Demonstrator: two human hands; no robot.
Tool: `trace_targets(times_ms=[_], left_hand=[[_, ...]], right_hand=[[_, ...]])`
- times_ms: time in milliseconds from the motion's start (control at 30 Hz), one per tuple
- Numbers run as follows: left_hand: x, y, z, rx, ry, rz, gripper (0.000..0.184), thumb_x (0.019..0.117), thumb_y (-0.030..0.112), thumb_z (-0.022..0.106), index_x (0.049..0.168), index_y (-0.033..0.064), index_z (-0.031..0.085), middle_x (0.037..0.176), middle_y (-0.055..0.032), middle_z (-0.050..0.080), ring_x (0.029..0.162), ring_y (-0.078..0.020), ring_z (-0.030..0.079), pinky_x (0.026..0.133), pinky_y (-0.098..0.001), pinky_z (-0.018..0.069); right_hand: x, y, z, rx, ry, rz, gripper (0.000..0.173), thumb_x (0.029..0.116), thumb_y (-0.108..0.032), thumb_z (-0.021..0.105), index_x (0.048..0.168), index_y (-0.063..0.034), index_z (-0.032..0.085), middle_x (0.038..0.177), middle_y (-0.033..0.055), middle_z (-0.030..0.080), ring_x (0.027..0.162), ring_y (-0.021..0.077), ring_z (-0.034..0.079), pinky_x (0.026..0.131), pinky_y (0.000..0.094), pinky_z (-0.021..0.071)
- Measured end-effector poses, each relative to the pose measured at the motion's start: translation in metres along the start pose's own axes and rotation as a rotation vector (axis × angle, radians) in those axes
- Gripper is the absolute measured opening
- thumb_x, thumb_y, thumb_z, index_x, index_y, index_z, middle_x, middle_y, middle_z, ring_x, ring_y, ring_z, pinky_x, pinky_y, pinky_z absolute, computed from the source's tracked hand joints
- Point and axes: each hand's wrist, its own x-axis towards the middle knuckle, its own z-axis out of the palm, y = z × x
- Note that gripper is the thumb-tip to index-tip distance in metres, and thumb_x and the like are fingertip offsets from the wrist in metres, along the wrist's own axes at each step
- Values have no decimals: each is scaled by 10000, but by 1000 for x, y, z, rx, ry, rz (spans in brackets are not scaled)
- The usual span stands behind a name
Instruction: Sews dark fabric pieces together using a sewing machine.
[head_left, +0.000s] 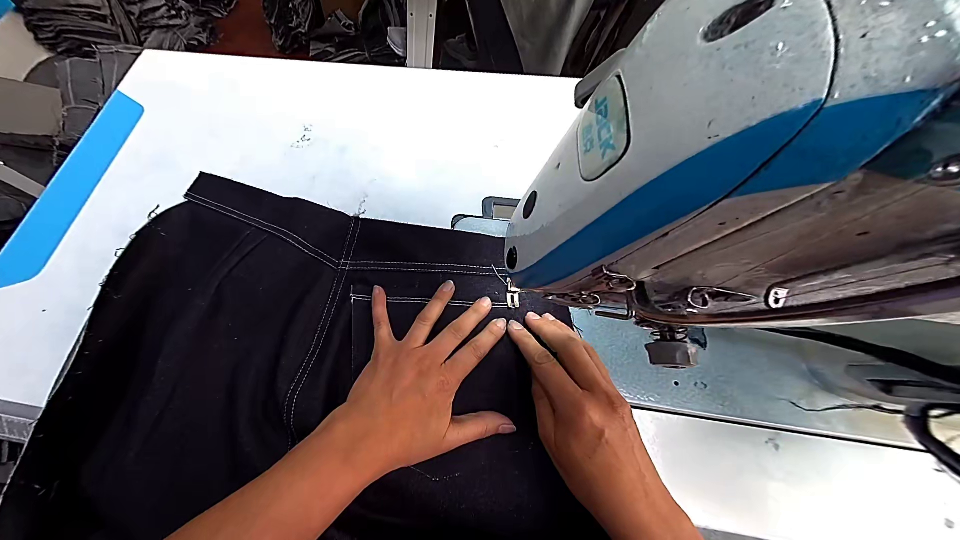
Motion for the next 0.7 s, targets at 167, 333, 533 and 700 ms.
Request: trace_targets(times_ms=[167, 333, 533, 700], left_hand=[[0, 0, 0, 2, 13, 7, 866, 898, 832, 344, 1547, 274, 475, 1631, 24, 404, 1555, -346, 242, 1070, -862, 62], [0, 0, 0, -1, -1, 0, 860, 895, 836, 349, 1548, 291, 470, 1635, 38, 395, 1560, -343, 226, 1069, -863, 57], [1, 0, -1, 9, -6, -2, 867, 892, 838, 353, 1557, 291, 456, 1638, 38, 390, 1560, -340, 228, 1066, -865, 60], [1, 1, -2, 11, -17, -6, 864, 895, 831, 366, 1561, 288, 449, 1638, 34, 390, 1559, -349, 228, 1071, -861, 69]], right_hand=[[-1, 1, 1, 9, 13, -2, 405, 973, -31, 471, 1307, -52, 698, 1350, 138, 663, 1319, 286, 594, 1102, 360, 473], [0, 1, 2, 17, 16, -4, 410, 975, -48, 462, 1314, -50, 692, 1387, 137, 641, 1337, 290, 577, 1097, 364, 473], [0, 2, 5, 14, 36, -13, 402, 980, -46, 463, 1310, -40, 693, 1408, 133, 632, 1338, 289, 580, 1094, 364, 476], [1, 3, 6, 28, 34, -24, 406, 961, -35, 480, 1306, -33, 694, 1400, 155, 632, 1330, 312, 584, 1095, 384, 477]])
